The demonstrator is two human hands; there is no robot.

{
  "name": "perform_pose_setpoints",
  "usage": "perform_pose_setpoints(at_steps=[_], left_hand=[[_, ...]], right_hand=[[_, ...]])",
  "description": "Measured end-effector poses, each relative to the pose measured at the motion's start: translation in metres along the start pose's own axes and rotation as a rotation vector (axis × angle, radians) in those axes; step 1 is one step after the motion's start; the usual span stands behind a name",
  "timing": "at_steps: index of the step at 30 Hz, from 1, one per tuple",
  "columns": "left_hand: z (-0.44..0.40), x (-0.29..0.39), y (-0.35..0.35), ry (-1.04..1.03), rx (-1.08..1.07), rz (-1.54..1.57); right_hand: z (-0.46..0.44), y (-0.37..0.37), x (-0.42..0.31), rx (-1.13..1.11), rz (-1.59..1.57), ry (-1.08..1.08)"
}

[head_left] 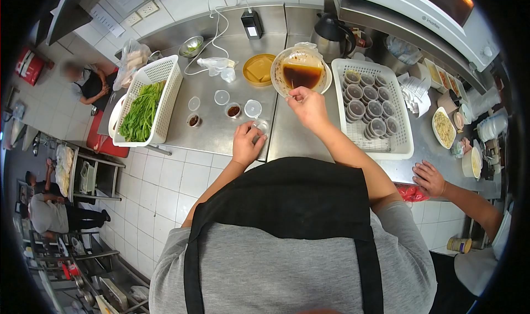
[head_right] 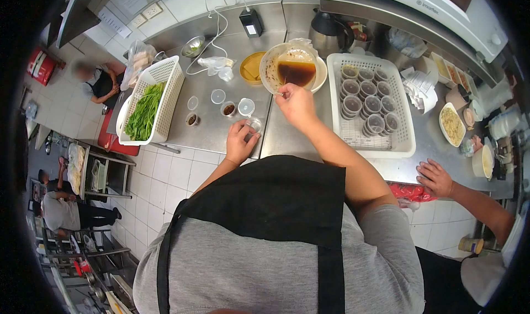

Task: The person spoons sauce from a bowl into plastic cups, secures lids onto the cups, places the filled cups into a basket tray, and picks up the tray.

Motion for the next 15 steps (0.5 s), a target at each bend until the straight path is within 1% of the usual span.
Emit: perform_pose_setpoints(at_steps=[6, 9, 15], left_hand=[[0.001, -0.001, -0.001, -0.009, 0.005, -0.002], [0.001, -0.002, -0.001, -0.012, 0.006, -0.004], [0.0, 0.001, 0.0, -0.048, 0.018, -0.037]], right_hand=[[0.0, -0.001, -0.001, -0.012, -0.005, -0.017], [0.001, -0.001, 0.0, 0.002, -0.027, -0.051], [-0.001, -0.015, 0.025, -0.014, -0.155, -0.162]])
Point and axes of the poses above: each hand's wrist, its own z-axis away from the middle knuckle, its own y-axis out of the back of the hand, x = y × z, the point moved 8 cm from there along -z, towards the middle knuckle, and after that the axes turned 3 degrees about x, right-handed, at the moved point
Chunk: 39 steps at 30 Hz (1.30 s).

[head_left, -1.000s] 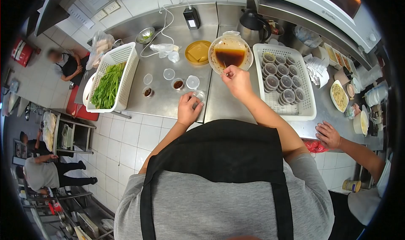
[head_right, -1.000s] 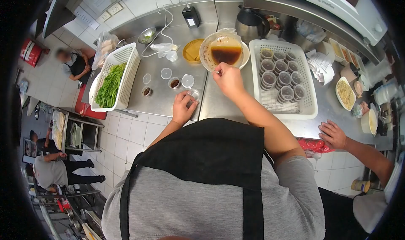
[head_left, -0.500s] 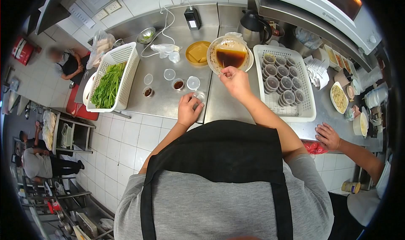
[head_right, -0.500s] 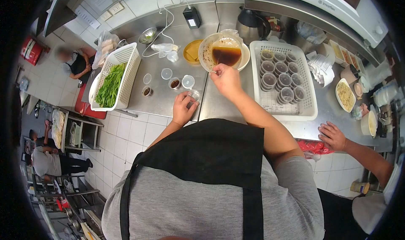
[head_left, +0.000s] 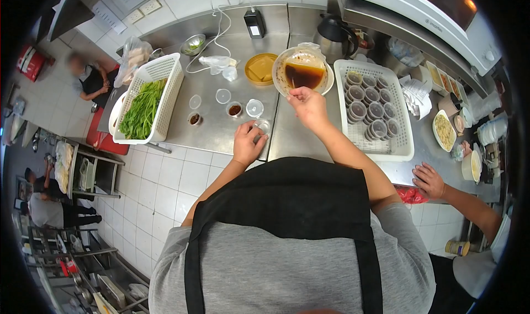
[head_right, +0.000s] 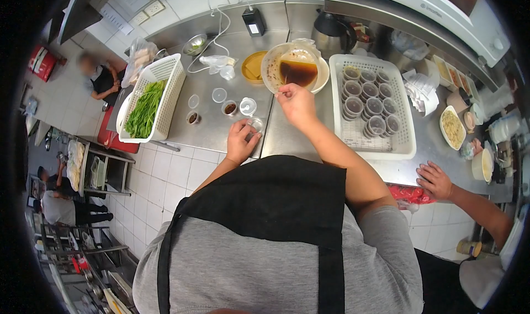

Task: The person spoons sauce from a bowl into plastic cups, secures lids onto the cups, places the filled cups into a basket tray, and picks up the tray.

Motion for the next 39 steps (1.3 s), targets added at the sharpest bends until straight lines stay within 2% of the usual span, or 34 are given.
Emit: perform_pose_setpoints(at_steps=[6, 18, 39], left_hand=[[0.001, -0.002, -0.001, 0.036, -0.032, 0.019], [0.0, 0.002, 0.002, 0.024, -0.03, 0.007], [-0.001, 0.003, 0.003, 0.014, -0.048, 0.05]], right_hand=[[-0.002, -0.001, -0.003, -0.035, -0.05, -0.005], [0.0, -0.009, -0.001, -0.113, -0.245, -0.197], [-0.006, 0.001, -0.011, -0.052, -0.468, -0.304]])
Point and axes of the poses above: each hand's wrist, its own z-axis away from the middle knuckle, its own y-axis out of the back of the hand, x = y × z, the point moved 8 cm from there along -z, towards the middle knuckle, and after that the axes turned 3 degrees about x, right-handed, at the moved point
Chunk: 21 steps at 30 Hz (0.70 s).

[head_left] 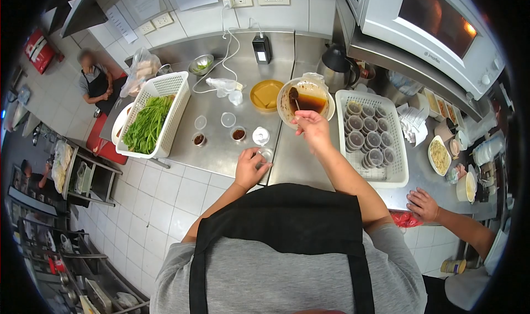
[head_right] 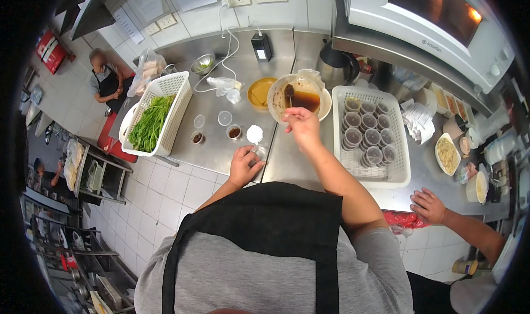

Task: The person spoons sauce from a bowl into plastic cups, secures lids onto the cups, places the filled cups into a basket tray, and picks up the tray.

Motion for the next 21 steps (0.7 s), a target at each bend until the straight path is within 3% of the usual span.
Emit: perform_pose_setpoints(at_steps=[4, 10, 16, 21], left_hand=[[-0.001, 0.001, 0.001, -0.002, 0.019, 0.0], [-0.005, -0.011, 0.003, 0.155, -0.002, 0.183], [-0.049, 0.032, 0.043, -0.042, 0.148, 0.144], [-0.085, 0.06, 0.059, 0.095, 0.188, 0.329]], right_hand=[[-0.004, 0.007, -0.001, -0.006, -0.018, 0.002], [0.0, 0.013, -0.004, -0.007, -0.03, -0.002], [0.015, 0.027, -0.018, -0.011, -0.009, 0.04], [0.033, 0.048, -0.037, -0.009, 0.032, 0.07]])
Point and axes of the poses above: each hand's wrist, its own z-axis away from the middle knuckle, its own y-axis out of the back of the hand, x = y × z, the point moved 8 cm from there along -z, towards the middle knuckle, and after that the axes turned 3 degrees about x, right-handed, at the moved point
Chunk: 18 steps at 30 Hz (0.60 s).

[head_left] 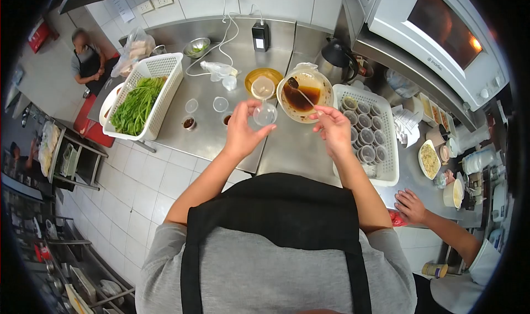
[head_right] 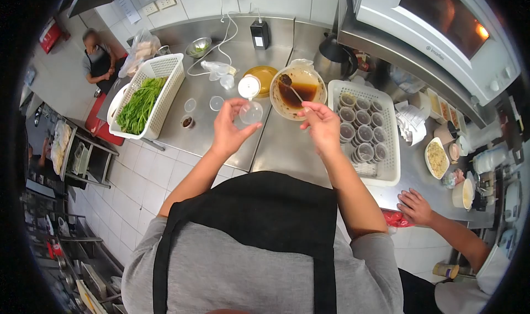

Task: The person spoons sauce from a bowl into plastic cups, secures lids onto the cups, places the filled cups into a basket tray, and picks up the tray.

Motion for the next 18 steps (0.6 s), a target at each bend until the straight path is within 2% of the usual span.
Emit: perform_pose_setpoints(at_steps=[7, 14, 18], left_hand=[[-0.025, 0.03, -0.011, -0.067, 0.037, -0.035], [-0.032, 0.026, -0.022, -0.015, -0.012, -0.035], [-0.035, 0.028, -0.024, 0.0, -0.023, -0.056]], right_hand=[[0.021, 0.041, -0.011, 0.011, 0.088, 0.051], [0.025, 0.062, -0.018, 0.025, 0.083, 0.102], [0.028, 0.06, -0.049, -0.007, 0.054, 0.142]])
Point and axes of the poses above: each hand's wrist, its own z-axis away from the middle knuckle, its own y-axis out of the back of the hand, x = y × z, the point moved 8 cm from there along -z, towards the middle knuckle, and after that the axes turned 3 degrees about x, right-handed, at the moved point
